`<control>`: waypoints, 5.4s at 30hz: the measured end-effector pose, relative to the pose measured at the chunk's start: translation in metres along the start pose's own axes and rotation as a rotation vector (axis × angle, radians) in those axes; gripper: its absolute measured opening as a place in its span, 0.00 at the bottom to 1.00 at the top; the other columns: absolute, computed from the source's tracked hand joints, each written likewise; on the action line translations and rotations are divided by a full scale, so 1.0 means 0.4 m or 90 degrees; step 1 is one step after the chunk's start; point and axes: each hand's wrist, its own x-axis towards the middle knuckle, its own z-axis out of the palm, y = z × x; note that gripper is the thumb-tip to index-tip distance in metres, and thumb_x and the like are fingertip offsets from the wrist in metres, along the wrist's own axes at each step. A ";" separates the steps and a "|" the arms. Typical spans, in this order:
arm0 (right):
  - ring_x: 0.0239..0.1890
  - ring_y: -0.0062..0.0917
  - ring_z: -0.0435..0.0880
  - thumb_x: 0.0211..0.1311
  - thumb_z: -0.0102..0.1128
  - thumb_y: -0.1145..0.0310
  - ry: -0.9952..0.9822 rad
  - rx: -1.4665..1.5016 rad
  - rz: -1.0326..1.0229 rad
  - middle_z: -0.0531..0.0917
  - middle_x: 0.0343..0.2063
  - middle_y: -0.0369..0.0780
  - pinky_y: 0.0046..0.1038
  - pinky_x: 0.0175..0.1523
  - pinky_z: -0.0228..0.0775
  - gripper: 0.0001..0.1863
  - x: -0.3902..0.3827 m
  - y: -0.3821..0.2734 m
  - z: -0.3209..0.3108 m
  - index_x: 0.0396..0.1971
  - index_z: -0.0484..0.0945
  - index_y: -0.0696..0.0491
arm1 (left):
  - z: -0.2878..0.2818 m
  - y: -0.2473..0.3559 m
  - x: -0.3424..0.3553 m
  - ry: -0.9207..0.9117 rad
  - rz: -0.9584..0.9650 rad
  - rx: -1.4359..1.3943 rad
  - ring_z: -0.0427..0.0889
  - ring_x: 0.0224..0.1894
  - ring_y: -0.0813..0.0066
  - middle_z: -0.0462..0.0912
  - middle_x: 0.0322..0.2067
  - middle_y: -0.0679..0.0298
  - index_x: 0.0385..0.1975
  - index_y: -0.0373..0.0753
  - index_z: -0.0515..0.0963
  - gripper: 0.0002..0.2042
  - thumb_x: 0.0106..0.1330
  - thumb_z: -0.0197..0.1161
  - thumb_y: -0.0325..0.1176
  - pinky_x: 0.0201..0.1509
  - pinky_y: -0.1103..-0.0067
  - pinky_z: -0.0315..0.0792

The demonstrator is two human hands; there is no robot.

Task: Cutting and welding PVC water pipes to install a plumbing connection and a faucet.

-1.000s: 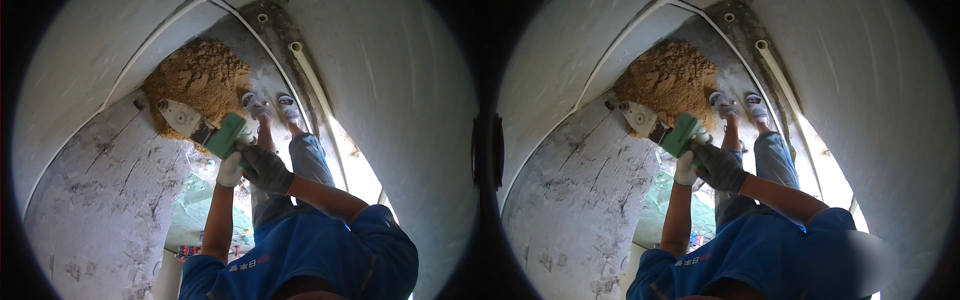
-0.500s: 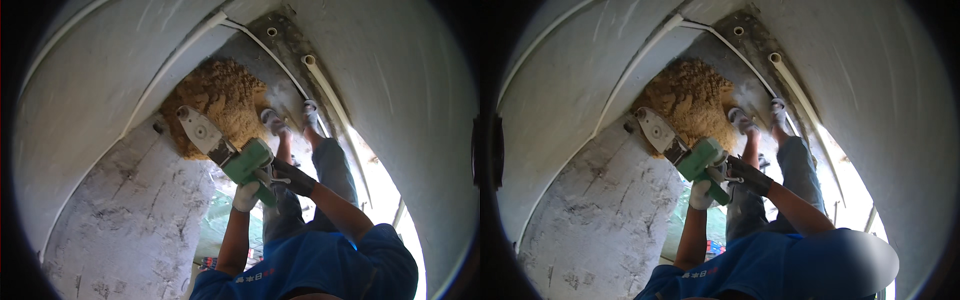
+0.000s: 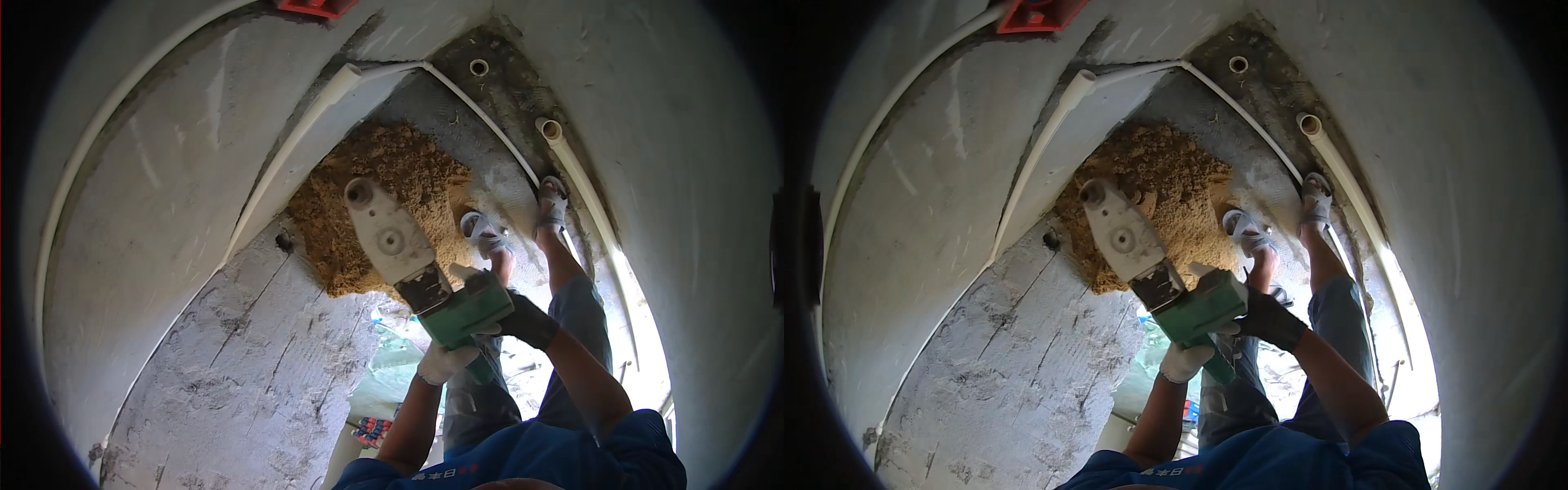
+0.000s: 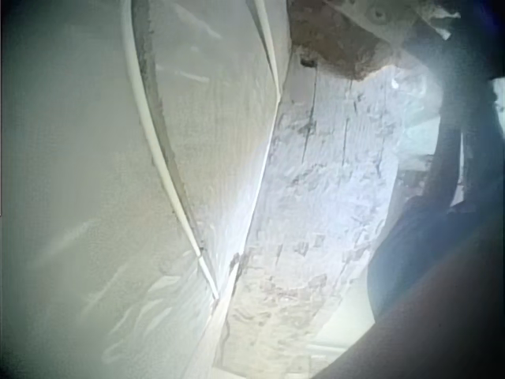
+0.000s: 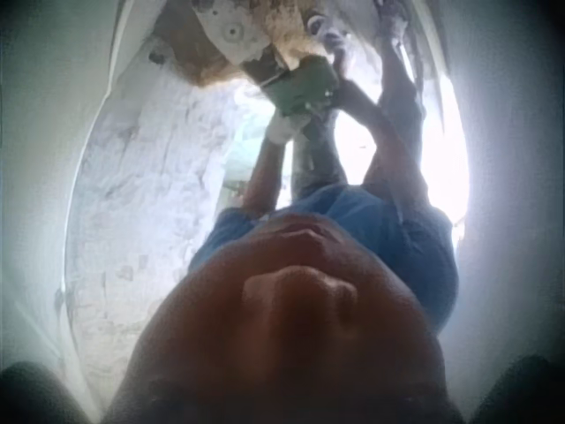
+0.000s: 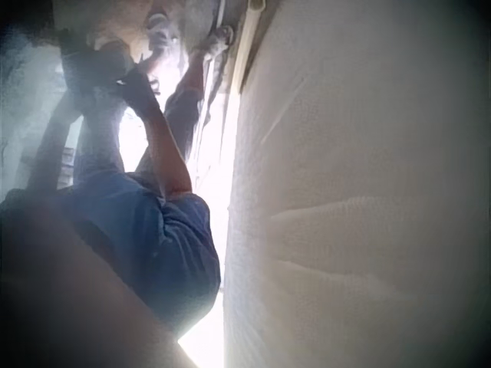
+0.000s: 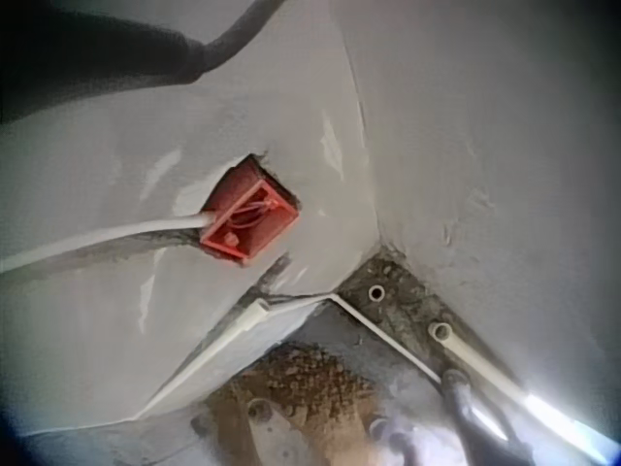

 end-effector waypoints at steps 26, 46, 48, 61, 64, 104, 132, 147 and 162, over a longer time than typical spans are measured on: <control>0.28 0.24 0.84 0.57 0.63 0.80 0.365 -0.335 -0.784 0.86 0.31 0.43 0.25 0.34 0.78 0.14 0.177 -0.410 -0.332 0.44 0.79 0.63 | -0.093 0.011 0.431 0.313 0.379 0.331 0.83 0.34 0.76 0.85 0.30 0.60 0.38 0.35 0.79 0.12 0.55 0.68 0.31 0.41 0.77 0.77; 0.45 0.22 0.82 0.59 0.65 0.69 0.302 -0.597 -0.500 0.84 0.45 0.41 0.24 0.51 0.73 0.21 0.129 -0.487 -0.325 0.52 0.78 0.59 | -0.117 0.027 0.435 0.275 0.439 0.341 0.80 0.28 0.80 0.82 0.27 0.66 0.37 0.35 0.79 0.12 0.57 0.71 0.31 0.32 0.79 0.75; 0.42 0.23 0.83 0.57 0.67 0.72 0.235 -0.514 -0.498 0.85 0.41 0.42 0.25 0.49 0.75 0.23 0.121 -0.490 -0.326 0.53 0.77 0.58 | -0.122 0.012 0.445 0.256 0.391 0.244 0.81 0.33 0.78 0.84 0.31 0.65 0.38 0.35 0.79 0.12 0.58 0.70 0.30 0.38 0.77 0.76; 0.32 0.26 0.80 0.65 0.62 0.52 -0.074 -0.134 -0.503 0.80 0.36 0.43 0.24 0.35 0.73 0.32 0.281 -0.405 -0.393 0.61 0.66 0.56 | -0.150 0.028 0.454 -0.064 0.375 0.335 0.81 0.26 0.78 0.82 0.25 0.66 0.39 0.38 0.79 0.11 0.61 0.69 0.34 0.29 0.81 0.73; 0.26 0.27 0.80 0.70 0.55 0.51 -0.064 0.028 -0.418 0.81 0.34 0.43 0.25 0.25 0.73 0.23 0.300 -0.406 -0.423 0.52 0.72 0.54 | -0.134 0.022 0.461 0.017 0.338 0.269 0.81 0.23 0.79 0.81 0.23 0.65 0.38 0.36 0.77 0.11 0.61 0.68 0.34 0.25 0.82 0.72; 0.17 0.24 0.78 0.68 0.55 0.51 0.003 -0.193 -0.578 0.85 0.30 0.43 0.25 0.19 0.68 0.21 0.482 -0.788 -0.191 0.45 0.76 0.55 | 0.050 0.010 0.505 -0.058 0.302 -0.255 0.74 0.21 0.77 0.75 0.24 0.65 0.36 0.36 0.75 0.09 0.68 0.63 0.35 0.24 0.79 0.70; 0.24 0.16 0.79 0.67 0.55 0.40 0.053 -0.570 -0.497 0.81 0.25 0.32 0.20 0.32 0.73 0.26 0.482 -0.907 -0.173 0.37 0.80 0.52 | 0.058 0.028 0.490 -0.043 0.286 -0.226 0.72 0.19 0.75 0.72 0.23 0.64 0.37 0.40 0.70 0.09 0.68 0.62 0.34 0.22 0.77 0.68; 0.26 0.18 0.79 0.67 0.55 0.42 -0.041 -0.546 -0.407 0.81 0.24 0.36 0.21 0.35 0.74 0.26 0.525 -0.949 -0.215 0.34 0.79 0.54 | 0.061 0.041 0.469 -0.073 0.250 -0.253 0.74 0.20 0.78 0.75 0.23 0.66 0.36 0.37 0.75 0.11 0.69 0.63 0.38 0.23 0.79 0.71; 0.29 0.18 0.81 0.69 0.56 0.47 -0.022 -0.518 -0.558 0.81 0.27 0.36 0.20 0.33 0.73 0.20 0.526 -0.926 -0.214 0.44 0.78 0.49 | 0.088 0.049 0.454 -0.086 0.247 -0.291 0.74 0.20 0.76 0.74 0.22 0.66 0.37 0.37 0.73 0.10 0.69 0.62 0.37 0.23 0.78 0.70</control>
